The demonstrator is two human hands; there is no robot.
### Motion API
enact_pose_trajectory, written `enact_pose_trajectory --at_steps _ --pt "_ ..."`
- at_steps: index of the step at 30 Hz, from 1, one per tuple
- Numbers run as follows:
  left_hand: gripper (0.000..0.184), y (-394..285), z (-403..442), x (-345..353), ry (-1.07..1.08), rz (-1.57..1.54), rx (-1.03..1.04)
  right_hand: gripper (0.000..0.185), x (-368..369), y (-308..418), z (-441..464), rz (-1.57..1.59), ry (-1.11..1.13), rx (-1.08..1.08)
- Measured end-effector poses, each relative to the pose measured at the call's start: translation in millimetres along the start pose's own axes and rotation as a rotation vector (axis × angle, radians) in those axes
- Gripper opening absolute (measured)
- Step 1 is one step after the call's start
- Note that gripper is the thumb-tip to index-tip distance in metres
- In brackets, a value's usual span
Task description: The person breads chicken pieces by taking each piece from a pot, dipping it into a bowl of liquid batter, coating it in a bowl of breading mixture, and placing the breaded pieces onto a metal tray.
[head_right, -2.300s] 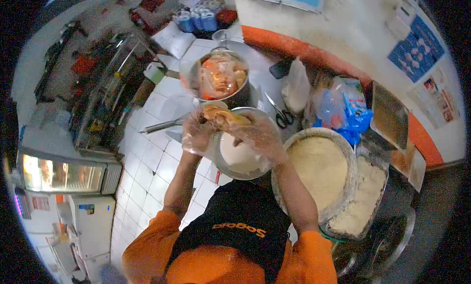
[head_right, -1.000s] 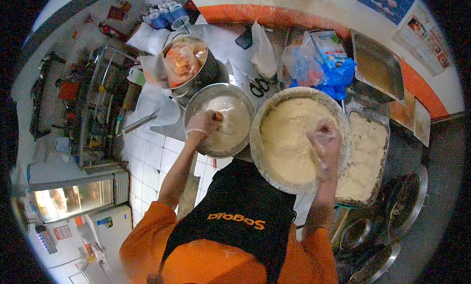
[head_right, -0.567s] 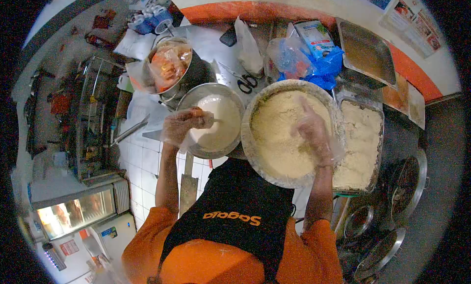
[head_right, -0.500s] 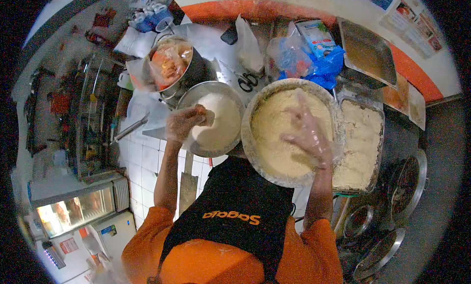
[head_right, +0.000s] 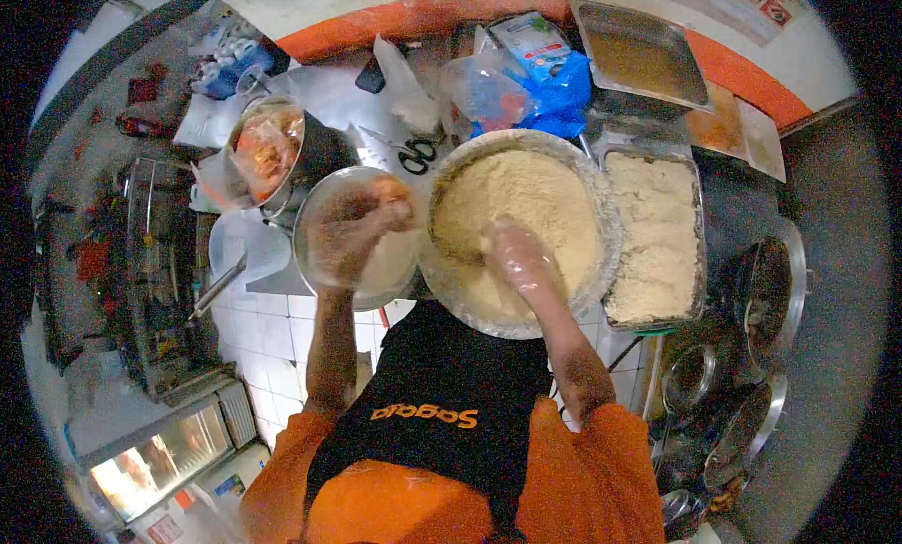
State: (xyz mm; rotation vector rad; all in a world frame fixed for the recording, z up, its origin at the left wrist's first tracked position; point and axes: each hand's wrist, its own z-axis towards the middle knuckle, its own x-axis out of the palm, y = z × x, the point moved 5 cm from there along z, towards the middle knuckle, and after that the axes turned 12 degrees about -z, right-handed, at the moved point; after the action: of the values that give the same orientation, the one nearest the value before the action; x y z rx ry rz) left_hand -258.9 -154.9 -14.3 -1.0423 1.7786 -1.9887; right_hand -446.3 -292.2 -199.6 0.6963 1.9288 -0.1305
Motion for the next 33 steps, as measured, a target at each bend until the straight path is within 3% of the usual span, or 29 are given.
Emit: enact_pose_trajectory --at_steps 2,3,4,5,6,8,10,12,13,15,16,18,19,20,21,23,24,25,26,27,29,30,31,32,33 --pt "0.017 32.2 5.4 17.0 -0.014 0.052 0.048 0.051 -27.7 -13.0 -41.3 0.213 -0.494 -0.037" --pt "0.019 43.3 3.7 29.0 -0.051 0.089 0.102 0.051 -29.5 -15.4 -52.0 0.215 -0.493 -0.037" --pt "0.019 62.7 2.2 33.3 -0.044 0.093 0.102 0.054 -32.5 -23.8 -61.8 0.028 -0.524 0.16" --pt "0.024 89.7 0.4 34.3 -0.032 0.535 0.023 0.057 -35.0 -33.9 -69.2 -0.158 -0.551 0.362" --pt "0.031 108.9 0.5 32.9 -0.015 0.977 -0.053 0.057 -16.9 -43.0 -60.2 -0.151 -0.557 0.378" --pt "0.035 126.9 -0.4 30.9 0.051 1.005 -0.171 0.062 31.0 -60.9 -34.5 0.117 -0.347 0.47" --pt "0.04 130.8 -2.5 33.5 0.096 1.031 -0.297 0.06 3.6 -54.1 -43.3 0.245 -0.353 0.455" --pt "0.04 101.9 5.9 46.2 0.087 1.086 -0.101 0.057 -27.6 -34.7 -51.4 0.372 -0.358 0.422" --pt "0.04 113.3 7.3 39.5 0.087 1.092 -0.101 0.057 -32.8 -26.0 -52.4 0.285 -0.29 0.387" --pt "0.046 139.3 16.4 35.7 0.185 1.249 0.187 0.057 -30.1 -21.8 -40.4 0.191 -0.24 0.353" --pt "0.046 139.7 18.6 36.8 0.185 1.247 0.191 0.057 -12.3 -22.1 -26.6 0.205 -0.181 0.328" --pt "0.028 144.8 25.5 35.1 0.137 1.293 0.088 0.058 -11.0 -20.4 -19.9 0.213 -0.124 0.301" --pt "0.028 152.0 25.3 28.6 0.137 1.293 0.074 0.055 -31.6 -12.5 -31.4 0.309 -0.293 0.298" --pt "0.03 153.0 23.2 21.9 0.122 1.199 0.274 0.053 -45.1 -2.8 -40.5 0.409 -0.46 0.297" --pt "0.033 152.5 23.6 17.9 0.106 1.095 0.487 0.053 -49.6 3.7 -35.4 0.413 -0.461 0.298" --pt "0.039 163.2 22.7 18.3 0.169 1.107 0.488 0.047 -41.7 11.9 -20.4 0.256 -0.026 0.29" --pt "0.044 170.1 20.2 19.7 0.228 1.116 0.481 0.047 -43.2 12.4 -24.2 0.255 -0.03 0.294" --pt "0.044 171.4 20.1 18.6 0.223 1.11 0.491 0.044 -52.7 11.9 -27.8 0.309 -0.2 0.291" --pt "0.047 175.5 8.2 19.6 0.376 1.096 0.533 0.042 -59.7 12.8 -32.9 0.363 -0.356 0.283" --pt "0.05 180.7 -10.5 18.8 0.531 1.078 0.558 0.042 -58.8 15.9 -36.7 0.363 -0.336 0.281" --pt "0.053 180.1 -24.4 34.4 0.445 1.258 0.568 0.05 -78.3 19.5 -44.7 0.288 -0.625 0.177" --pt "0.055 175.9 -26.8 40.5 0.358 1.435 0.588 0.05 -71.8 16.7 -38.3 0.29 -0.627 0.179" --pt "0.055 163.2 -28.9 42.0 0.361 1.434 0.591 0.048 -61.8 24.0 -29.6 -0.132 -0.745 0.071" --pt "0.055 154.1 -29.5 42.8 0.497 1.479 0.47 0.046 -45.7 33.3 -22.4 -0.563 -0.838 -0.042" --pt "0.054 149.8 -30.8 43.8 0.631 1.519 0.346 0.046 -25.0 21.9 -17.9 -0.565 -0.838 -0.039"
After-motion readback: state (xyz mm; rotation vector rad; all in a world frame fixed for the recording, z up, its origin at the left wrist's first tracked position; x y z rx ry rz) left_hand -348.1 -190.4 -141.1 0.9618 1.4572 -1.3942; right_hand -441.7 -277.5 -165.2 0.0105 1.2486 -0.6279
